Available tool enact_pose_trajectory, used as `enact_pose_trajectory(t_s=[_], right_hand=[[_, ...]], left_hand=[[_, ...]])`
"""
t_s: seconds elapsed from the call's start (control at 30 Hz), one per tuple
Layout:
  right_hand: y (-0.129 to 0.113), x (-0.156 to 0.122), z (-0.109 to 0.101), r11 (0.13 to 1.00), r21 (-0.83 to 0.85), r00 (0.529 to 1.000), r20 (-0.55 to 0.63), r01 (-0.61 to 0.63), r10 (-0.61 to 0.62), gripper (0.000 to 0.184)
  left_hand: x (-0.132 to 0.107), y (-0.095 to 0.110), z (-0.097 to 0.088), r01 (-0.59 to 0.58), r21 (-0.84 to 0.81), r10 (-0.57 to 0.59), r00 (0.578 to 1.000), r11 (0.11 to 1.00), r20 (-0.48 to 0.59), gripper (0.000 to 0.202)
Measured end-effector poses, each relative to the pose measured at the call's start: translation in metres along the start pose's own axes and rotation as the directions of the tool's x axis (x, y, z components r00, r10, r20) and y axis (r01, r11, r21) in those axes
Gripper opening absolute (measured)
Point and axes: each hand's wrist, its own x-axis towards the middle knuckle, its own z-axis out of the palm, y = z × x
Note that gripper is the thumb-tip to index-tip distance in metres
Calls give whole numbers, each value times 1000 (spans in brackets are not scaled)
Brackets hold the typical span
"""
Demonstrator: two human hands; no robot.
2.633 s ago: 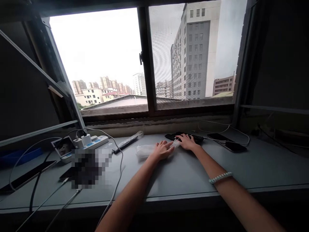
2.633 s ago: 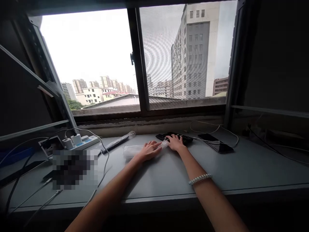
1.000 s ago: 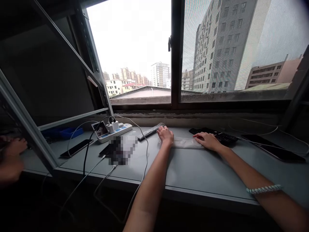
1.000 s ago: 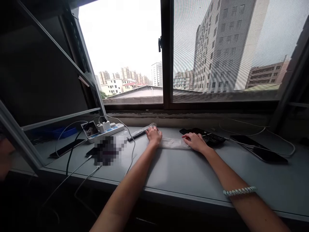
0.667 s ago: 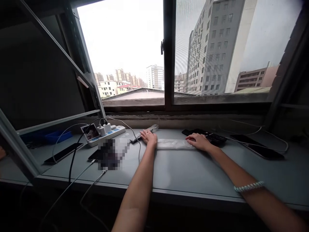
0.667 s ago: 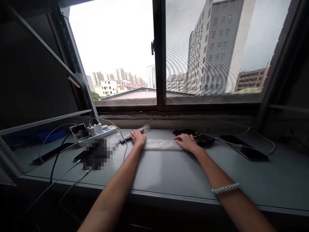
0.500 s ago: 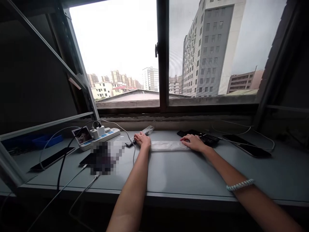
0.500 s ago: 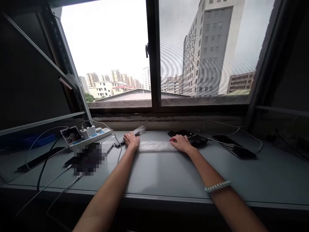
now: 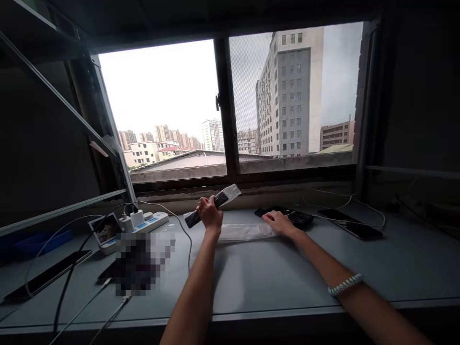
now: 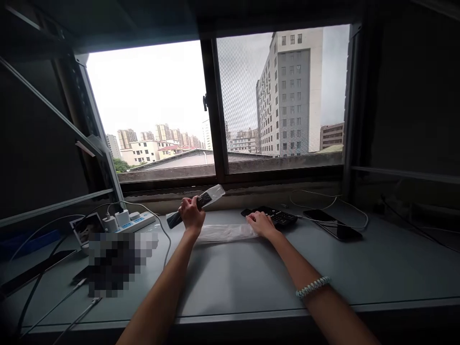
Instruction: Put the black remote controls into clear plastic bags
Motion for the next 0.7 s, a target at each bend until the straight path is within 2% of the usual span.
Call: enact_pose_trajectory(t_s=[0.07,0.1,0.17,0.27,0.37,0.47,0.53,0.7], right_hand=[[5,3,4,996,89,999,-32,-3,6,35],[7,6,6,987,160,998,-61,4,5,34],[13,11,9,940,338,990,-144,39,11,32],[19,19,8,786,605,959,-278,125,61,30],[19,24,2,625,758,922,-354,187,154,35],[17,25,-4,520,837,881,-366,170,300,40],[16,24,-7,503,852,862,-358,145,358,41],[17,20,-11,633,770,839,-397,84,372,33]], left_hand=[[-4,14,-3,-181,-38,176,978,983,-108,40],[-7,20,-2,-272,-49,265,958,961,-104,41],[-17,30,4,-432,-86,432,901,898,-20,43],[-30,37,16,-542,-138,556,824,829,103,42],[-35,40,22,-594,-164,615,775,787,144,36],[-33,41,22,-605,-184,628,769,775,118,38],[-32,41,22,-598,-191,622,775,778,108,45],[-32,39,25,-564,-164,584,805,809,109,46]])
